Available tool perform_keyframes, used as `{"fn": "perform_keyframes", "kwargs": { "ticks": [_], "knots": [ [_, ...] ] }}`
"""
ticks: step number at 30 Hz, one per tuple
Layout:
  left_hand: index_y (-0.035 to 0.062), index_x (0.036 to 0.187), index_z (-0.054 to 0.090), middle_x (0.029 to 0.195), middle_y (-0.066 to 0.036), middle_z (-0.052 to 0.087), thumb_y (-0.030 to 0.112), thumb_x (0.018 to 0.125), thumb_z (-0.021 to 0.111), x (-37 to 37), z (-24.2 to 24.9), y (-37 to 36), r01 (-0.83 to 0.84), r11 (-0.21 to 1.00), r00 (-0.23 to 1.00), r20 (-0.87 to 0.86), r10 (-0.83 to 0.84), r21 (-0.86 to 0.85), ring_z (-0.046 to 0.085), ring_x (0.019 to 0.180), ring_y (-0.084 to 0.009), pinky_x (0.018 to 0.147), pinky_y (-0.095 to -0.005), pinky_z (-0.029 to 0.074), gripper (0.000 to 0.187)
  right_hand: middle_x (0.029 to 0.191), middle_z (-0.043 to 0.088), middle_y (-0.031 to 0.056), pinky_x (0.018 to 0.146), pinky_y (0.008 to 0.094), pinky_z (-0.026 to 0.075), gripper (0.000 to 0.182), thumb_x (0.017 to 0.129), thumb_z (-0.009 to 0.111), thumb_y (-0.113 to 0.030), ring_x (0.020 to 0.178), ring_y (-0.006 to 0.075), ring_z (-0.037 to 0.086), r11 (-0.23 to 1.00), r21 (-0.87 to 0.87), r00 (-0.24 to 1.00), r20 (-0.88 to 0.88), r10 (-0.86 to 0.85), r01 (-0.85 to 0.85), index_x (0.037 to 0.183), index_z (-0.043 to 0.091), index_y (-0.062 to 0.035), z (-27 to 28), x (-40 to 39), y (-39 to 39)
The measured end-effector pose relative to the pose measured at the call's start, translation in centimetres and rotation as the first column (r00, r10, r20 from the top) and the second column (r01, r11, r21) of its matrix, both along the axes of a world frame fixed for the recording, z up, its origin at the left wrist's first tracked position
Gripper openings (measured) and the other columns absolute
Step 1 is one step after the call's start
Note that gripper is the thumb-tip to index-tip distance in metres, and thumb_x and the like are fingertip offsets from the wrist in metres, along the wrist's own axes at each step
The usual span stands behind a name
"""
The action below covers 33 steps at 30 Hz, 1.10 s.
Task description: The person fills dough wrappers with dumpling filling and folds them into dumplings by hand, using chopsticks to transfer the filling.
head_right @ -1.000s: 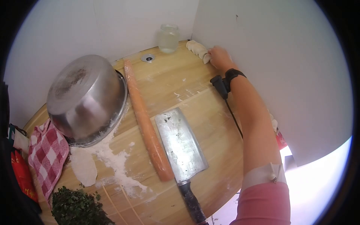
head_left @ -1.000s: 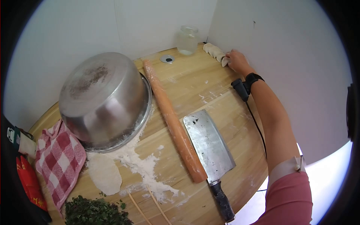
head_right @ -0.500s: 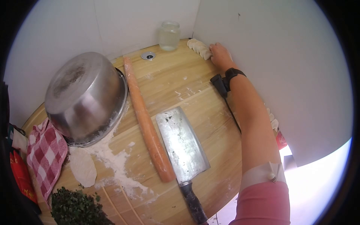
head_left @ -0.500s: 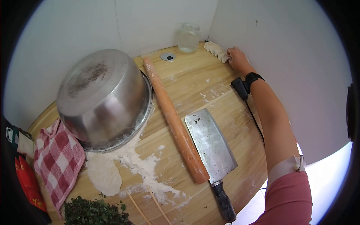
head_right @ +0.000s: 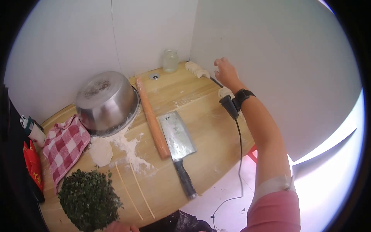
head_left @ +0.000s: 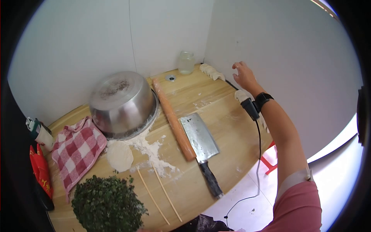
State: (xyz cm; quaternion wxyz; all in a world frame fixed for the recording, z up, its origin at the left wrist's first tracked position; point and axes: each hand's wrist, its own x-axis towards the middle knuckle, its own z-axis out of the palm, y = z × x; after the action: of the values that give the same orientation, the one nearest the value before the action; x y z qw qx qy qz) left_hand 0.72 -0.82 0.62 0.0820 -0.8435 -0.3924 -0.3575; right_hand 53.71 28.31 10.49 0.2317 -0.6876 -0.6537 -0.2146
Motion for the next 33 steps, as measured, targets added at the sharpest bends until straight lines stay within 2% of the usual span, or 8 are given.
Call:
{"fn": "perform_keyframes", "kwargs": {
  "ticks": [6, 8, 9, 14, 20, 27, 29, 33],
  "knots": [
    [0.0044, 0.067, 0.048, 0.062, -0.009, 0.046, 0.029, 0.096, 0.054, 0.0, -0.2, -0.1, -0.036, 0.998, 0.998, 0.051, 0.039, -0.054, 0.042, 0.049, -0.0181, 0.044, -0.0294, 0.034, 0.038, 0.102, 0.056, 0.0117, 0.073, 0.0387, 0.049, 0.025, 0.081, 0.063, -0.01, 0.077, 0.0269, 0.059, 0.994, 0.032, 0.986, -0.125, 0.112, -0.109, 0.105, 0.056, -0.0079, 6.9, -4.3, -11.7],
    [0.0038, 0.062, 0.044, 0.058, -0.013, 0.043, 0.011, 0.074, 0.064, 0.1, 0.0, -0.5, -0.012, 0.966, 0.986, 0.16, 0.055, -0.259, 0.047, 0.053, -0.0341, 0.048, -0.0423, 0.034, 0.024, 0.101, 0.057, 0.0104, 0.071, 0.0364, 0.049, 0.024, 0.082, 0.063, -0.01, 0.074, 0.0232, 0.059, 0.992, 0.046, 0.98, -0.158, 0.123, -0.117, 0.105, 0.056, -0.0075, 9.0, -5.9, -15.8],
    [0.0044, 0.061, 0.042, 0.059, -0.015, 0.044, 0.012, 0.074, 0.067, -0.1, -0.1, -0.5, -0.009, 0.943, 0.984, 0.166, 0.068, -0.333, 0.048, 0.058, -0.0379, 0.051, -0.046, 0.034, 0.029, 0.101, 0.058, 0.009, 0.07, 0.0346, 0.049, 0.024, 0.082, 0.063, -0.01, 0.074, 0.0206, 0.059, 0.987, 0.073, 0.973, -0.172, 0.151, -0.14, 0.105, 0.057, -0.0068, 9.9, -7.1, -17.7],
    [0.0056, 0.064, 0.045, 0.063, -0.013, 0.048, 0.014, 0.076, 0.066, -0.3, 0.2, -0.8, 0.005, 0.965, 0.991, 0.13, 0.03, -0.264, 0.052, 0.06, -0.0349, 0.053, -0.0442, 0.04, 0.025, 0.1, 0.06, 0.0067, 0.066, 0.0315, 0.049, 0.021, 0.083, 0.061, -0.009, 0.073, 0.016, 0.06, 0.958, 0.16, 0.932, -0.242, 0.27, -0.236, 0.103, 0.059, -0.0039, 11.6, -12.7, -25.0],
    [0.0075, 0.067, 0.048, 0.064, -0.01, 0.051, 0.015, 0.077, 0.066, -0.9, -0.4, -1.0, -0.039, 0.977, 0.986, 0.151, 0.072, -0.21, 0.054, 0.062, -0.0307, 0.055, -0.0413, 0.043, 0.022, 0.081, 0.058, 0.0037, 0.06, 0.0248, 0.048, 0.013, 0.086, 0.062, -0.008, 0.069, 0.0101, 0.057, 0.881, -0.074, 0.846, -0.325, 0.423, -0.468, 0.098, 0.059, -0.0033, 7.6, -21.0, -26.4],
    [0.0079, 0.067, 0.05, 0.064, -0.008, 0.052, 0.016, 0.074, 0.068, -0.9, -0.4, -1.0, 0.005, 0.977, 0.977, 0.21, 0.041, -0.211, 0.056, 0.062, -0.0287, 0.054, -0.0395, 0.045, 0.021, 0.08, 0.063, 0.009, 0.063, 0.0305, 0.051, 0.008, 0.084, 0.062, -0.009, 0.071, 0.0188, 0.063, 0.705, -0.269, 0.749, -0.346, 0.565, -0.656, 0.088, 0.061, -0.0033, 1.2, -30.3, -21.4],
    [0.0073, 0.065, 0.05, 0.062, -0.009, 0.051, 0.014, 0.073, 0.069, -0.9, -0.4, -1.0, -0.002, 0.977, 0.967, 0.249, 0.057, -0.214, 0.055, 0.06, -0.0303, 0.054, -0.0405, 0.044, 0.021, 0.074, 0.065, 0.0151, 0.067, 0.041, 0.05, 0.007, 0.078, 0.06, -0.011, 0.073, 0.0334, 0.063, 0.698, -0.253, 0.73, -0.401, 0.554, -0.67, 0.079, 0.063, -0.0037, 0.0, -33.1, -19.8],
    [0.008, 0.065, 0.051, 0.062, -0.009, 0.052, 0.016, 0.074, 0.069, -0.9, 0.1, -1.2, 0.003, 0.975, 0.963, 0.263, 0.056, -0.221, 0.056, 0.061, -0.0296, 0.054, -0.0401, 0.044, 0.022, 0.075, 0.065, 0.0156, 0.07, 0.0431, 0.049, 0.008, 0.077, 0.061, -0.01, 0.075, 0.0342, 0.064, 0.734, -0.251, 0.762, -0.376, 0.527, -0.631, 0.079, 0.065, -0.004, -2.7, -36.9, -14.4]
  ]
}}
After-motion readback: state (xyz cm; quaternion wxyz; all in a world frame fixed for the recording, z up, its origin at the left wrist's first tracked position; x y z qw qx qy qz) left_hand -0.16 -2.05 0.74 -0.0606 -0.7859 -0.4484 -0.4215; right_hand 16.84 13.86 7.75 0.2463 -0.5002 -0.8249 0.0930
